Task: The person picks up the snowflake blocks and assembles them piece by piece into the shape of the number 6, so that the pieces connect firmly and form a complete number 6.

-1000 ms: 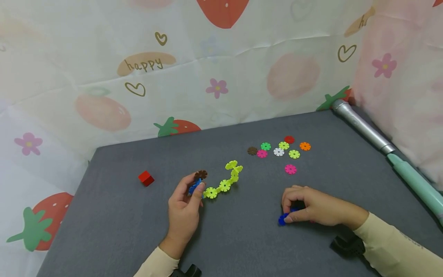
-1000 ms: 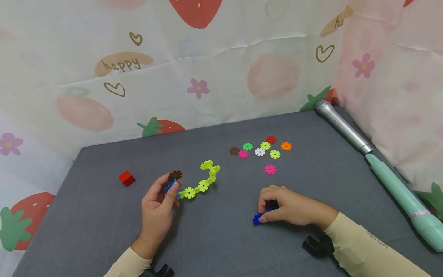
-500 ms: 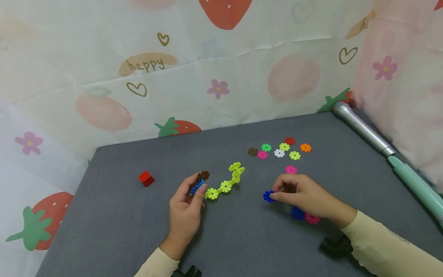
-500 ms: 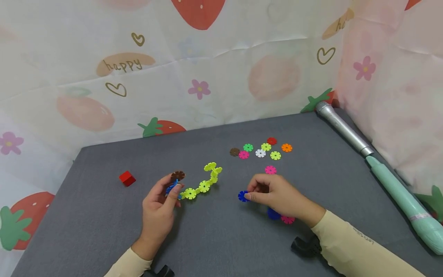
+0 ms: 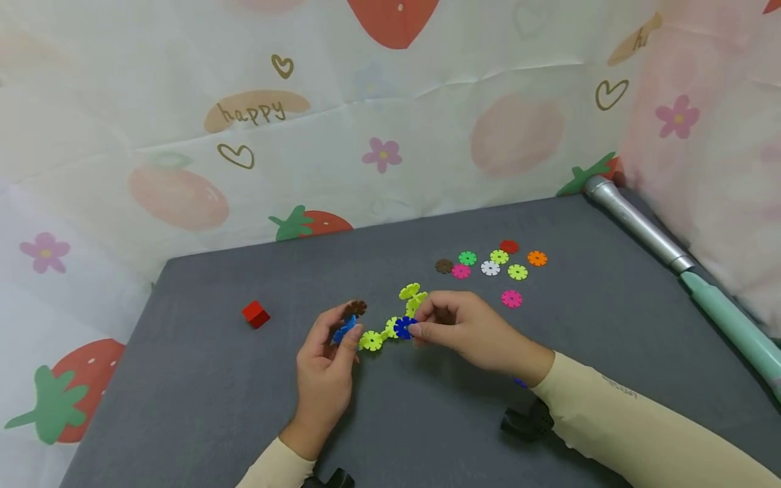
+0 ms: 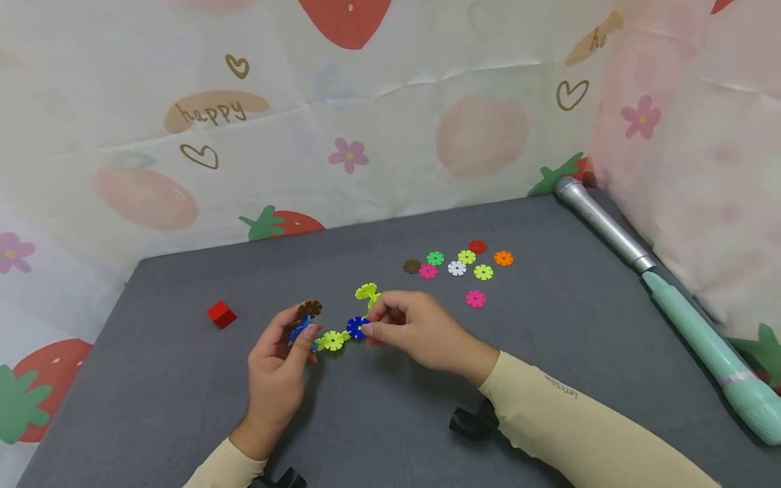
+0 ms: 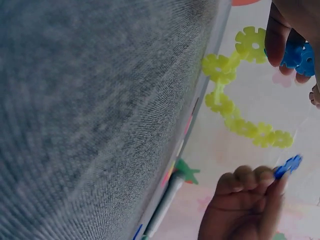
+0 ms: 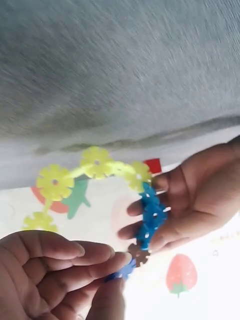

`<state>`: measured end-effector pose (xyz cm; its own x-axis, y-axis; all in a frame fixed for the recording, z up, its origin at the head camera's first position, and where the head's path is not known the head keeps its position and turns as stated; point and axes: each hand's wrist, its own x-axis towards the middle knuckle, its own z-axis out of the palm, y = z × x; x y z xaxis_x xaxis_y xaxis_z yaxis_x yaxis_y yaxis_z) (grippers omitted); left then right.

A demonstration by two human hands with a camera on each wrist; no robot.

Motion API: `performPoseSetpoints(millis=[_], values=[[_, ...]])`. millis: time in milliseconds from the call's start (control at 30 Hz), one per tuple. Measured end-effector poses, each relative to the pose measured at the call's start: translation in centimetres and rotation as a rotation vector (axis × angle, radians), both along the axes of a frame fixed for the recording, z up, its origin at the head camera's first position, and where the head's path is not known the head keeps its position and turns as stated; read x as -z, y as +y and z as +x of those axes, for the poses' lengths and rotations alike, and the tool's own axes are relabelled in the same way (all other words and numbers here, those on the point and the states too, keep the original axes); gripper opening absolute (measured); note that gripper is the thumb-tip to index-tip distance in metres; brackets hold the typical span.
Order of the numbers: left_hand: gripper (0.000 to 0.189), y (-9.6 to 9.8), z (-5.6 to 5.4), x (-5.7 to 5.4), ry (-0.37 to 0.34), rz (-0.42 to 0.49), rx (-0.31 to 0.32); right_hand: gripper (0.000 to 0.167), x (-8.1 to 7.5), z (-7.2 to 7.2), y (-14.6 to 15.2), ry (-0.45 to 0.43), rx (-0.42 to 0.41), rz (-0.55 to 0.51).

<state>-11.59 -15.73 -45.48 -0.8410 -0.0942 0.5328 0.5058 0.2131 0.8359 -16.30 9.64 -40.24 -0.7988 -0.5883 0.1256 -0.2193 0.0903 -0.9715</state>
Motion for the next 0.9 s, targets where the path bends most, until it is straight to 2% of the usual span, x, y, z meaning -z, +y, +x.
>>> performPoseSetpoints(millis=[133, 467, 767, 900], values=[[0.036, 0.0, 0.1, -0.1, 0.004, -0.01, -0.011, 0.013, -0.5, -0.3, -1.4, -0.082, 0.048, -0.037], [0.037, 0.2, 0.1, 0.0, 0.037, -0.026, 0.018, 0.024, -0.8, -0.8, -3.5, -0.175, 0.109, -0.111], [0.04, 0.2, -0.1, 0.1, 0.069, -0.047, 0.037, 0.028, -1.0, -1.0, -4.4, -0.251, 0.118, -0.138], [0.04, 0.1, -0.2, 0.1, 0.076, -0.064, 0.047, 0.028, -0.9, -1.2, -4.4, -0.295, 0.085, -0.153]])
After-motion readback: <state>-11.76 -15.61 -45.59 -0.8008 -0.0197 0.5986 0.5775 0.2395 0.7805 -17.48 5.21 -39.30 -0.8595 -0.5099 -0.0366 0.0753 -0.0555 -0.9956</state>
